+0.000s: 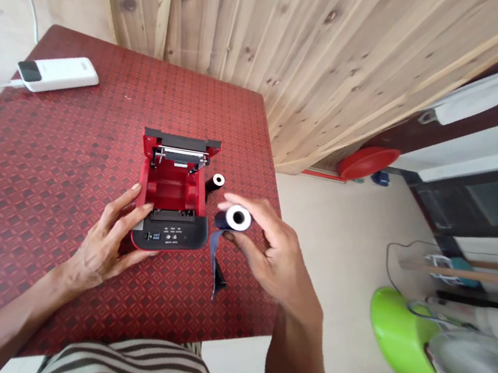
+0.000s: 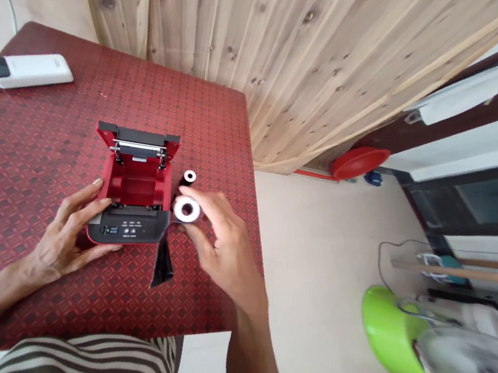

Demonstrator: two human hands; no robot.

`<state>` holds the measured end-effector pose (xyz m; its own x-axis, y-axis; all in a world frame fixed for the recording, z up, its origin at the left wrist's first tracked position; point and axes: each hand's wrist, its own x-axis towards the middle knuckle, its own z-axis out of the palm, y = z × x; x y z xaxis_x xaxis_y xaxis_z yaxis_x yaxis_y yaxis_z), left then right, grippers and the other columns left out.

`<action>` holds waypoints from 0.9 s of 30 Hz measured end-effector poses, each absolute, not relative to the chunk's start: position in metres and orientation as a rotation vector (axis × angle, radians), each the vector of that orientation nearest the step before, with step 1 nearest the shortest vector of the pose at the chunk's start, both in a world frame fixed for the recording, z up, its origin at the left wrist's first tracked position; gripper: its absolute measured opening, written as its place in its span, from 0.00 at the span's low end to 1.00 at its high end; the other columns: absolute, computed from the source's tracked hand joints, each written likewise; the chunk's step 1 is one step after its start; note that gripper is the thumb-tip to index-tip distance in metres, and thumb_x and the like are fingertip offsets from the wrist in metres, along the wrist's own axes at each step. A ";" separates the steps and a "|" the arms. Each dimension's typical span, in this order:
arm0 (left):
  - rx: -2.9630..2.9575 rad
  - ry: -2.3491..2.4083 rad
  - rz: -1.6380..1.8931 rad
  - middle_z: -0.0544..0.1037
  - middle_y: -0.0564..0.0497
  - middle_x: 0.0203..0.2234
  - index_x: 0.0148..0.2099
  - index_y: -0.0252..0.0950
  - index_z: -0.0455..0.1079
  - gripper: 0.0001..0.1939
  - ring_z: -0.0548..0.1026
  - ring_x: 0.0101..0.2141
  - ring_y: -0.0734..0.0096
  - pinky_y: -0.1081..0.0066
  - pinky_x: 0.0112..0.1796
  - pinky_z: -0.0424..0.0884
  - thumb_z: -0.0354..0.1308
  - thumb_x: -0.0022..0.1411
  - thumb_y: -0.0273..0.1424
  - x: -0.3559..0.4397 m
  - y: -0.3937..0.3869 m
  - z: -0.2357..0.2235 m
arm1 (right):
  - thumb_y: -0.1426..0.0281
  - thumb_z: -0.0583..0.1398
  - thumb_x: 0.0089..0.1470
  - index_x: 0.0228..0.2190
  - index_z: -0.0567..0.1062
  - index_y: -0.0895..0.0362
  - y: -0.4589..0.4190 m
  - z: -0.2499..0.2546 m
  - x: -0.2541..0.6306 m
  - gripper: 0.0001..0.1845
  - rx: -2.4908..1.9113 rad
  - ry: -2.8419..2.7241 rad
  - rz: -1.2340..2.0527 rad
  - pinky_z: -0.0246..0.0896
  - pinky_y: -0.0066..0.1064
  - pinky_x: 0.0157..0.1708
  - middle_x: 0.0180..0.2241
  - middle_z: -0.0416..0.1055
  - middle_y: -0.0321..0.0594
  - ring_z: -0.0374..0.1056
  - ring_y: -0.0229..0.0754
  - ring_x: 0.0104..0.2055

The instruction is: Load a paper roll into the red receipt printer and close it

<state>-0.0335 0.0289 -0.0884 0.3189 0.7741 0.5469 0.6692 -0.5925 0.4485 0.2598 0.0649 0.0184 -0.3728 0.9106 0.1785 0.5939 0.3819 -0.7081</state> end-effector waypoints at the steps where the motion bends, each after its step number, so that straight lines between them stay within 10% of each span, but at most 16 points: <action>1: 2.420 1.348 1.143 0.60 0.35 0.71 0.76 0.43 0.49 0.47 0.67 0.67 0.45 0.47 0.60 0.76 0.69 0.63 0.41 -0.034 0.029 -0.090 | 0.72 0.60 0.67 0.60 0.71 0.49 0.071 0.030 0.251 0.22 -1.251 -2.189 0.673 0.69 0.46 0.56 0.54 0.77 0.44 0.73 0.49 0.55; 7: 2.370 1.362 1.182 0.65 0.32 0.68 0.77 0.37 0.46 0.52 0.68 0.67 0.46 0.49 0.61 0.76 0.70 0.62 0.43 -0.033 0.028 -0.094 | 0.80 0.54 0.68 0.45 0.78 0.62 0.112 0.041 0.173 0.12 -1.284 -2.873 0.323 0.70 0.40 0.49 0.42 0.79 0.52 0.73 0.52 0.50; 27: 2.387 1.357 1.154 0.64 0.31 0.68 0.76 0.32 0.48 0.51 0.65 0.69 0.48 0.51 0.63 0.74 0.71 0.61 0.42 -0.032 0.029 -0.093 | 0.81 0.50 0.67 0.46 0.79 0.62 0.138 0.012 0.151 0.18 -1.363 -3.007 0.358 0.63 0.39 0.41 0.39 0.82 0.55 0.79 0.53 0.45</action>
